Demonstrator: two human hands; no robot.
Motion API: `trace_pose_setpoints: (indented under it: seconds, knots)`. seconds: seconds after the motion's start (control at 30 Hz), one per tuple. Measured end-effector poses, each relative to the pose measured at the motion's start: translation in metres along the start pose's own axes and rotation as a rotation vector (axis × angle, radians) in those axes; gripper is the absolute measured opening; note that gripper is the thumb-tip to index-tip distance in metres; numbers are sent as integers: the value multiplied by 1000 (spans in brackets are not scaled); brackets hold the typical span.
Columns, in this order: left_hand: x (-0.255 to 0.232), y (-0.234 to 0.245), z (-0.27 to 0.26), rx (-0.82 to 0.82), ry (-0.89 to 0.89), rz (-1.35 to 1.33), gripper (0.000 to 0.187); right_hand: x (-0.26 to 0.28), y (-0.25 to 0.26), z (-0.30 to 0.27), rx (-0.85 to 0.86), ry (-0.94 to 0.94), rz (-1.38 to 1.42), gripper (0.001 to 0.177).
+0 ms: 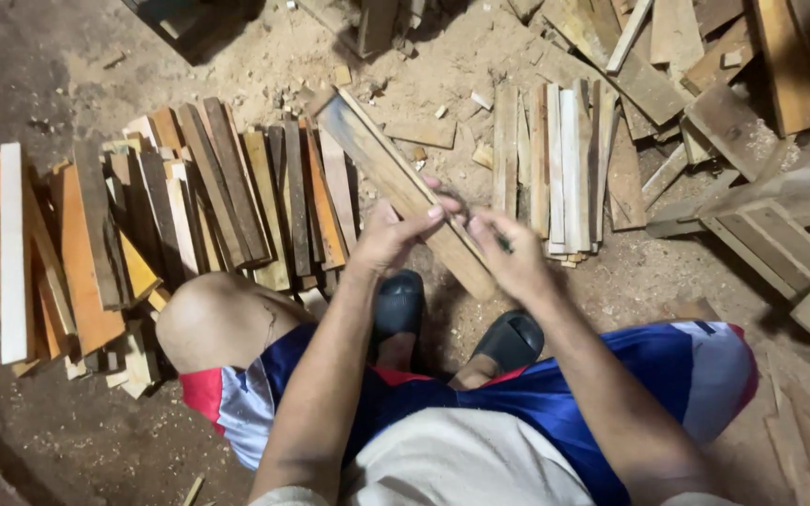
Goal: Marking and inspecting wooden strips with a pencil in a workshop environment.
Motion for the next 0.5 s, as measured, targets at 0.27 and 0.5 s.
trace_pose_setpoints:
  seconds: [0.27,0.5]
  knots:
    - [56,39,-11,-303,55,59,43,-72,-18,7,-37,-189,55,32]
    - [51,14,-4,-516,-35,365,18,-114,-7,33,-235,-320,-38,31]
Point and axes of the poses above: each hand's wrist, its own z-axis towards the middle knuckle, its own y-axis out of the back of the hand, x = y × z, the point moved 7 cm from there along z, towards the middle knuckle, and after that the axes turned 15 degrees about -y, right-handed, at the moved point
